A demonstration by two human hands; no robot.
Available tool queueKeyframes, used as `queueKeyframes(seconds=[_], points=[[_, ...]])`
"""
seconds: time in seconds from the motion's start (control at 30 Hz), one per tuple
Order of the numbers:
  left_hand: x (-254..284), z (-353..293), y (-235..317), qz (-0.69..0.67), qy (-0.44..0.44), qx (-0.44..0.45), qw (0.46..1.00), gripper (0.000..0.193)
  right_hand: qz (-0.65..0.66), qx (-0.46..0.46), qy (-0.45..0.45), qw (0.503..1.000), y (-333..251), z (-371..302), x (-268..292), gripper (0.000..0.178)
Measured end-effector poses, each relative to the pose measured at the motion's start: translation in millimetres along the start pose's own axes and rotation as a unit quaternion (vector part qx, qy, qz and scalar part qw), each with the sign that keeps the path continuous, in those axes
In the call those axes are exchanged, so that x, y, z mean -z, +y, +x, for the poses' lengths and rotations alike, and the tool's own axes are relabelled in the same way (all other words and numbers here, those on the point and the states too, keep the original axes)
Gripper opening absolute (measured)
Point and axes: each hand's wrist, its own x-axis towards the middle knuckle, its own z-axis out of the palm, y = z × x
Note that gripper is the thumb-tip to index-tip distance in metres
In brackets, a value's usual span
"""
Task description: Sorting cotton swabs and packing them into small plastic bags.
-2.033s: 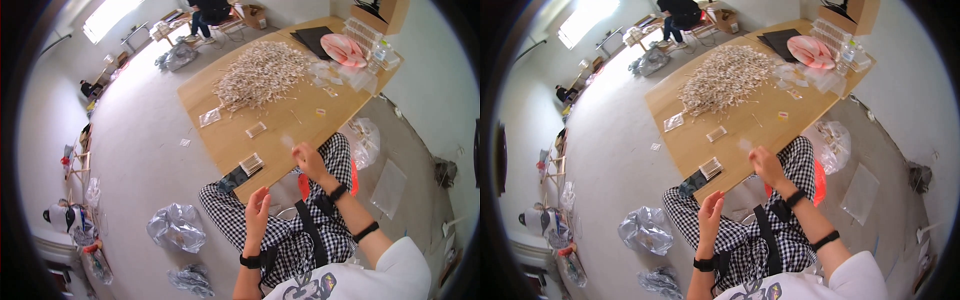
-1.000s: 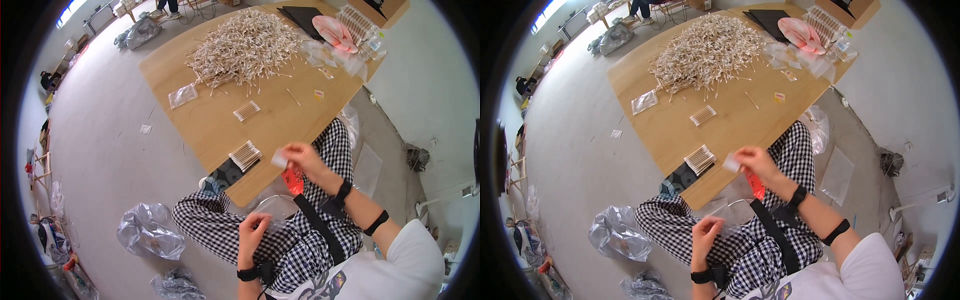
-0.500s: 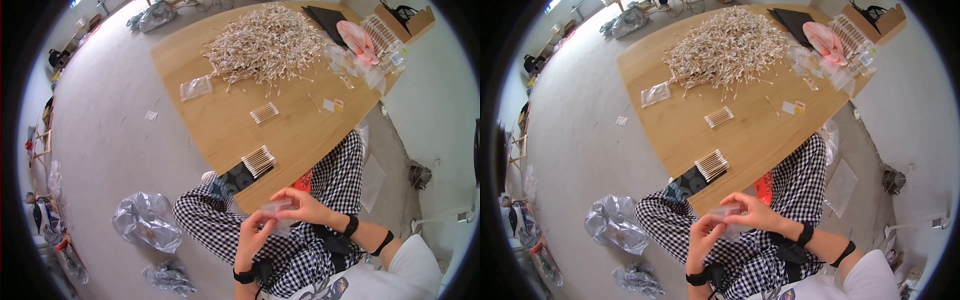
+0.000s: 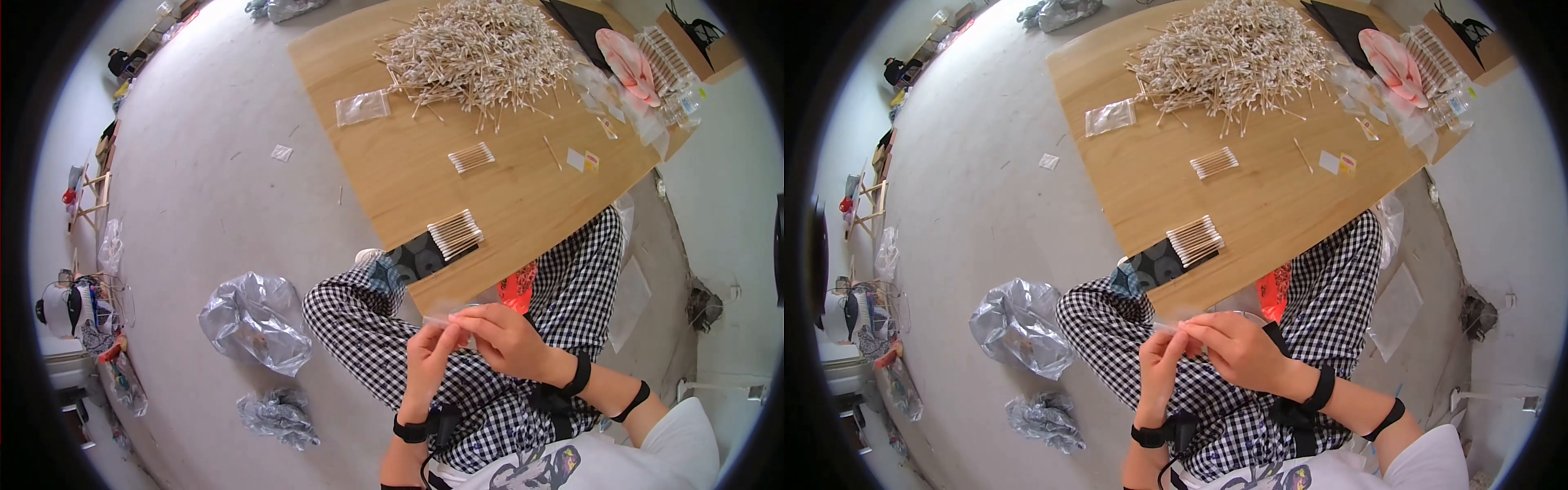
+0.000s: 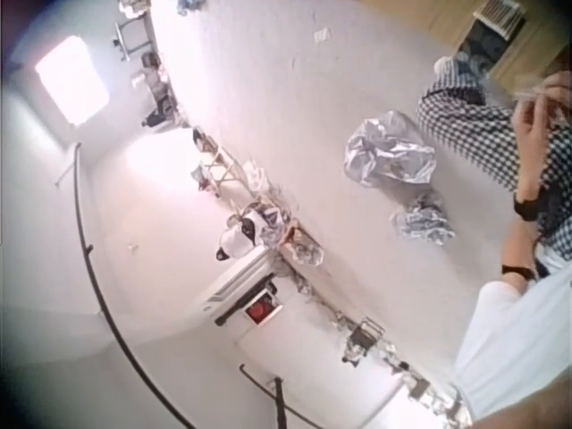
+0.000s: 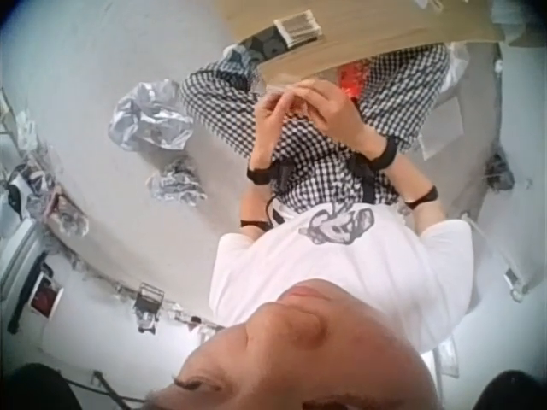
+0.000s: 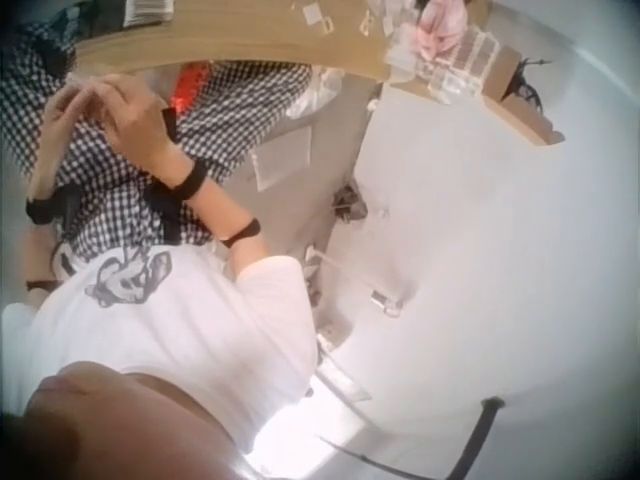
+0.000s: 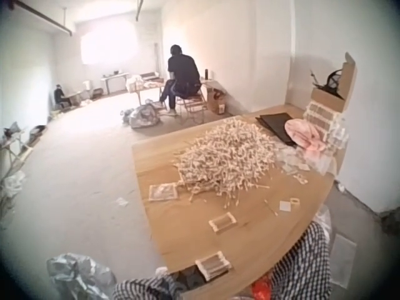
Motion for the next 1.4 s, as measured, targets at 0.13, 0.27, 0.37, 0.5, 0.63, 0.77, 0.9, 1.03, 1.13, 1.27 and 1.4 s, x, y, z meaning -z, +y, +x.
queueKeyframes(seconds=[0.13,0.27,0.37,0.5,0.63,0.77,0.9,1.03,1.13,1.27,1.4], points=[[2.2,-0.8,-9.4,0.003,0.016,0.0,1.0,0.021,0.022,-0.022,-0.039,0.999,4.5,-9.4,1.3,0.036],[4.7,-10.1,-9.8,0.014,0.018,0.026,0.999,0.022,0.086,-0.056,-0.086,0.991,6.6,-16.4,6.0,0.028],[8.3,-15.7,-7.3,0.031,-0.01,0.038,0.999,0.024,0.204,-0.16,-0.149,0.954,3.9,-17.9,9.0,0.026],[3.1,-14.1,-1.8,0.091,-0.039,0.055,0.994,0.026,0.356,-0.317,-0.15,0.866,8.4,-22.9,4.8,0.022],[-1.7,-13.6,-0.5,0.2,-0.058,-0.031,0.978,0.028,0.317,-0.311,-0.146,0.884,15.1,-18.5,5.2,0.018],[-3.3,-16.1,-2.0,0.27,-0.06,-0.018,0.961,0.028,0.12,-0.266,-0.11,0.95,7.0,-13.3,-2.2,0.015],[-1.3,-21.3,2.1,0.392,-0.07,0.01,0.917,0.024,-0.047,-0.1,-0.164,0.98,9.5,-10.9,-7.4,0.02],[4.9,-23.5,12.7,0.489,-0.051,-0.066,0.868,0.014,-0.142,-0.102,-0.159,0.972,19.7,-7.1,-14.7,0.018],[0.7,-12.9,32.5,0.549,0.036,-0.237,0.801,0.06,0.055,-0.259,-0.152,0.952,9.9,4.2,-18.3,0.02],[13.3,-10.4,15.8,0.513,0.042,-0.2,0.834,0.088,0.153,-0.284,-0.158,0.933,4.9,14.9,-30.4,0.022],[26.9,0.2,15.4,0.394,0.071,-0.071,0.914,0.049,0.17,-0.255,-0.14,0.941,7.1,13.2,-31.7,0.024]])
